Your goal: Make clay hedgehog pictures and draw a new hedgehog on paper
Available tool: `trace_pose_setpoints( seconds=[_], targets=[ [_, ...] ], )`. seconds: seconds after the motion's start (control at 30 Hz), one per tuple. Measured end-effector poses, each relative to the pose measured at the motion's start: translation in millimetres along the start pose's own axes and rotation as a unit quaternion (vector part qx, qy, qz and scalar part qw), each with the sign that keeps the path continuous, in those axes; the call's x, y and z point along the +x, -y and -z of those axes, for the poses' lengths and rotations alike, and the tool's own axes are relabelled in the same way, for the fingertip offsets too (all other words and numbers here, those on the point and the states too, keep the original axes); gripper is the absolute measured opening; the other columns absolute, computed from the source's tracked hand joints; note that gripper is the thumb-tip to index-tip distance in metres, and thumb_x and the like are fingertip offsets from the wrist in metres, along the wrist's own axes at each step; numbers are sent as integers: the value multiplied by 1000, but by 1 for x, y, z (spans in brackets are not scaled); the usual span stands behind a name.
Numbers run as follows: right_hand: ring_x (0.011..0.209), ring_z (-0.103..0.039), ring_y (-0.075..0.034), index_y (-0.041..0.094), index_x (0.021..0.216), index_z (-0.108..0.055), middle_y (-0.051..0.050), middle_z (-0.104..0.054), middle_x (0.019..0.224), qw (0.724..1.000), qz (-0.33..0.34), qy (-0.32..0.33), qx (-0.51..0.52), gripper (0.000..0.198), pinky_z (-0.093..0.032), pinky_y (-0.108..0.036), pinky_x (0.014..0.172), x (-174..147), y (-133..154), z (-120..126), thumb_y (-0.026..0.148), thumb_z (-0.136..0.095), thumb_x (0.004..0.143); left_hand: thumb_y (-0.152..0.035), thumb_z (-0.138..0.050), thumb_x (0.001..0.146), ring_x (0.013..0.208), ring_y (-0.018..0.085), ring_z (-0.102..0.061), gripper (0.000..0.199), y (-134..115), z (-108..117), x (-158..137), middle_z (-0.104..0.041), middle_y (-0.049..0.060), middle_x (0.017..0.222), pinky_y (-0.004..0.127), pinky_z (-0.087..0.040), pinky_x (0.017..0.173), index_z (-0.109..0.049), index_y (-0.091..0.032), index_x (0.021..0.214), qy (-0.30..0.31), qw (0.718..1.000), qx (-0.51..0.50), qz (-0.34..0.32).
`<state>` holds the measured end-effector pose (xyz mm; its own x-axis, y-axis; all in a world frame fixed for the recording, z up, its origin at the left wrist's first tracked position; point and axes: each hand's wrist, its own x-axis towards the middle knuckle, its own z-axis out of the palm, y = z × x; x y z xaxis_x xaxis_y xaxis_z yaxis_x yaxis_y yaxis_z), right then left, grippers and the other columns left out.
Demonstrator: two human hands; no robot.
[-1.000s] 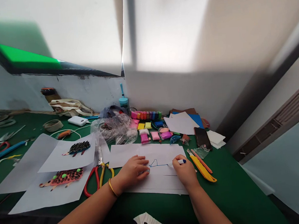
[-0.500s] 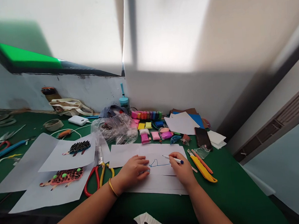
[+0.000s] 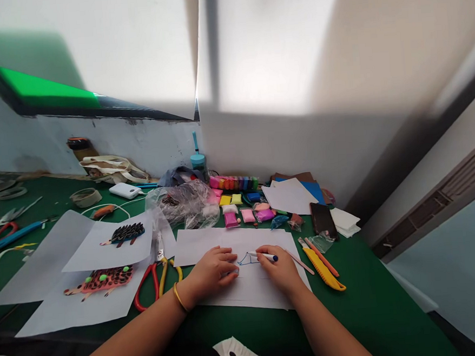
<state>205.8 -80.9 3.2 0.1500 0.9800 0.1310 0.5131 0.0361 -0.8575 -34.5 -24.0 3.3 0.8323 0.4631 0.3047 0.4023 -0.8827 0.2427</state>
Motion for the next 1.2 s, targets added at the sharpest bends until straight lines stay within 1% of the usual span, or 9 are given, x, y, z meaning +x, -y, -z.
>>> trace_pose_setpoints(
  seconds=[0.13,0.33,0.53,0.73,0.9,1.03,1.2],
  targets=[
    [105,-61,-28,23,96,-74,-8,-70,107,1000,3,-1,0,31,-48,-40,92,0,-1,0,46,-59,81,-36,-51,92,102,22,-57,23,0,0,0,-67,6,91,36,-41,95,-69,-23,87,-3,1000,0,3],
    [104,-62,-28,22,97,-73,-9,-70,107,1000,3,3,13,31,-48,-41,93,-1,2,0,45,-58,82,-35,-53,91,102,21,-58,20,-1,2,1,-67,5,91,36,-42,95,-69,-23,86,-4,1000,0,1],
    [106,-60,-28,22,96,-73,-9,-70,108,1000,-9,7,16,31,-49,-39,90,-2,4,0,46,-60,80,-34,-54,90,103,21,-57,19,-1,1,0,-67,5,93,36,-41,96,-69,-24,86,-7,1000,3,5],
    [106,-60,-28,23,95,-73,-8,-70,107,1000,-7,7,15,30,-48,-39,92,-1,2,-1,46,-60,80,-34,-54,90,103,21,-57,19,-2,2,1,-67,5,93,36,-41,95,-69,-24,85,1,1000,4,5],
    [107,-60,-28,23,95,-73,-9,-70,107,1000,-12,6,18,30,-47,-40,93,-1,1,-1,45,-61,79,-34,-54,91,103,21,-57,19,-2,3,1,-67,5,92,36,-41,95,-69,-24,84,-4,1000,5,5],
    [106,-60,-28,23,96,-73,-9,-70,108,1000,-9,0,27,31,-48,-40,91,-1,2,-1,46,-61,79,-34,-54,91,102,21,-58,20,-3,3,1,-67,5,92,36,-41,95,-70,-23,85,-5,1000,4,4],
    [105,-60,-28,23,94,-74,-8,-70,107,1000,-2,7,18,30,-48,-40,92,-2,3,-1,46,-60,79,-33,-54,90,102,21,-58,18,-3,3,1,-67,5,93,36,-41,95,-70,-24,86,-5,1000,0,2]
  ],
)
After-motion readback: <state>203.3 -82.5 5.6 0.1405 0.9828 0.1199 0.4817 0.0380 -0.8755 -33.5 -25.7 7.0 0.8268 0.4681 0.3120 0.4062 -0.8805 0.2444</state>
